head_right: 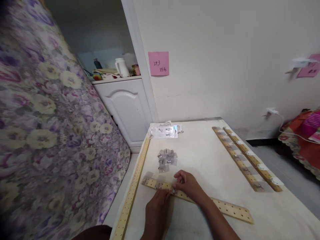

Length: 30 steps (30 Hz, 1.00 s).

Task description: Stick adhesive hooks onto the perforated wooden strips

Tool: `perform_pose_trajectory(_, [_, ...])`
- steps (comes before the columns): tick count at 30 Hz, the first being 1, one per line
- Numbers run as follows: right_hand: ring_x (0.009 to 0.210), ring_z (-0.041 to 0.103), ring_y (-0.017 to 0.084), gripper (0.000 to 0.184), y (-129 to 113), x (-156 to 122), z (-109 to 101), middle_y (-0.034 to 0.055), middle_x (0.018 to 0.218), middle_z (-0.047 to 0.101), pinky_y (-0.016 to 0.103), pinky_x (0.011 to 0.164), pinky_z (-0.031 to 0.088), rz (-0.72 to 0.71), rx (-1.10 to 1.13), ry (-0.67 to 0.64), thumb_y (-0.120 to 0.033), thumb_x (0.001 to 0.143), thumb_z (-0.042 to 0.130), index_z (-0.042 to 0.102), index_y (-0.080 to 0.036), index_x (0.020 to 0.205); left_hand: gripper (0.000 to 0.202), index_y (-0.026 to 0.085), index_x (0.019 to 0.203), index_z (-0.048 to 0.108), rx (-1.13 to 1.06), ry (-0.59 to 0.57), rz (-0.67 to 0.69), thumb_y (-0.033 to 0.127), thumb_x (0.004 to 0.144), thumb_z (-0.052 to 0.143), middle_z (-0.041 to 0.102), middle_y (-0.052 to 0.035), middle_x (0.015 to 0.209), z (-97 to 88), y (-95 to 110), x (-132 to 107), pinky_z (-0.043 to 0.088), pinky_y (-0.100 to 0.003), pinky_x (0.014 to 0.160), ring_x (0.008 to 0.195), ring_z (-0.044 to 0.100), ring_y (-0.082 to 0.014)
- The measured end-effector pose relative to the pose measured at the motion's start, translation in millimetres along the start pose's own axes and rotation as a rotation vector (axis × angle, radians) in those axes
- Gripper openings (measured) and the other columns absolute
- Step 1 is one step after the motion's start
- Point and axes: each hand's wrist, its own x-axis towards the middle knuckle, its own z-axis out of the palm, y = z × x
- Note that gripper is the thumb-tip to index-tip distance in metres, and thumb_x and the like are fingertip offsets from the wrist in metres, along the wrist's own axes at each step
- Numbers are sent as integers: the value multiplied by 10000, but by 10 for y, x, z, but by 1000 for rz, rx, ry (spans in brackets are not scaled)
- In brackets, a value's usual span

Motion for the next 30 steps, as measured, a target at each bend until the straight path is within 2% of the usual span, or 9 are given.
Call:
perform_pose_trajectory(4, [661,530,137,187,9,-27,-49,-4,724,592,246,611,402,-28,-19,131,-316,784,561,618,-170,885,240,236,977,615,-70,52,-5,154,903,402,679,-15,897,33,-42,-69,509,-252,723,845,649,-159])
perform_pose_trajectory(7, [670,550,150,188,-2,21,-100,8,728,619,250,620,417,-60,-114,204,-328,804,516,621,-176,835,261,241,986,620,-34,94,19,140,890,399,688,-27,920,133,-116,-133,524,-254,719,874,655,-166])
perform_pose_trajectory(13, [723,567,173,142,-135,415,-183,10,767,638,268,679,413,-106,-309,319,-282,775,497,618,-213,802,264,254,947,615,98,202,130,113,860,410,697,-17,856,258,-189,-190,533,-241,654,775,651,-170])
perform_pose_trajectory(16, [719,553,178,109,-136,629,-183,16,776,623,277,680,396,-82,-357,366,-271,742,519,605,-218,781,290,261,960,611,133,202,126,84,823,426,691,-7,831,286,-197,-195,537,-237,632,748,648,-172])
perform_pose_trajectory(19, [681,543,172,69,-82,746,-156,11,718,608,264,643,386,-52,-369,347,-261,693,559,599,-210,717,279,260,921,616,164,169,106,79,808,436,683,-9,804,312,-210,-199,538,-234,619,745,655,-172])
perform_pose_trajectory(23, [620,535,150,82,-36,755,-133,-13,621,593,237,588,376,-34,-331,272,-253,689,544,580,-203,635,280,256,910,613,157,158,122,73,811,425,682,-24,815,326,-224,-206,539,-244,656,774,652,-177])
perform_pose_trajectory(30, [475,467,108,149,-77,474,-285,-51,517,513,216,482,350,-18,-191,183,-331,727,533,523,-203,650,252,242,849,618,57,167,93,71,805,438,674,-29,804,294,-159,-190,520,-266,670,762,626,-187])
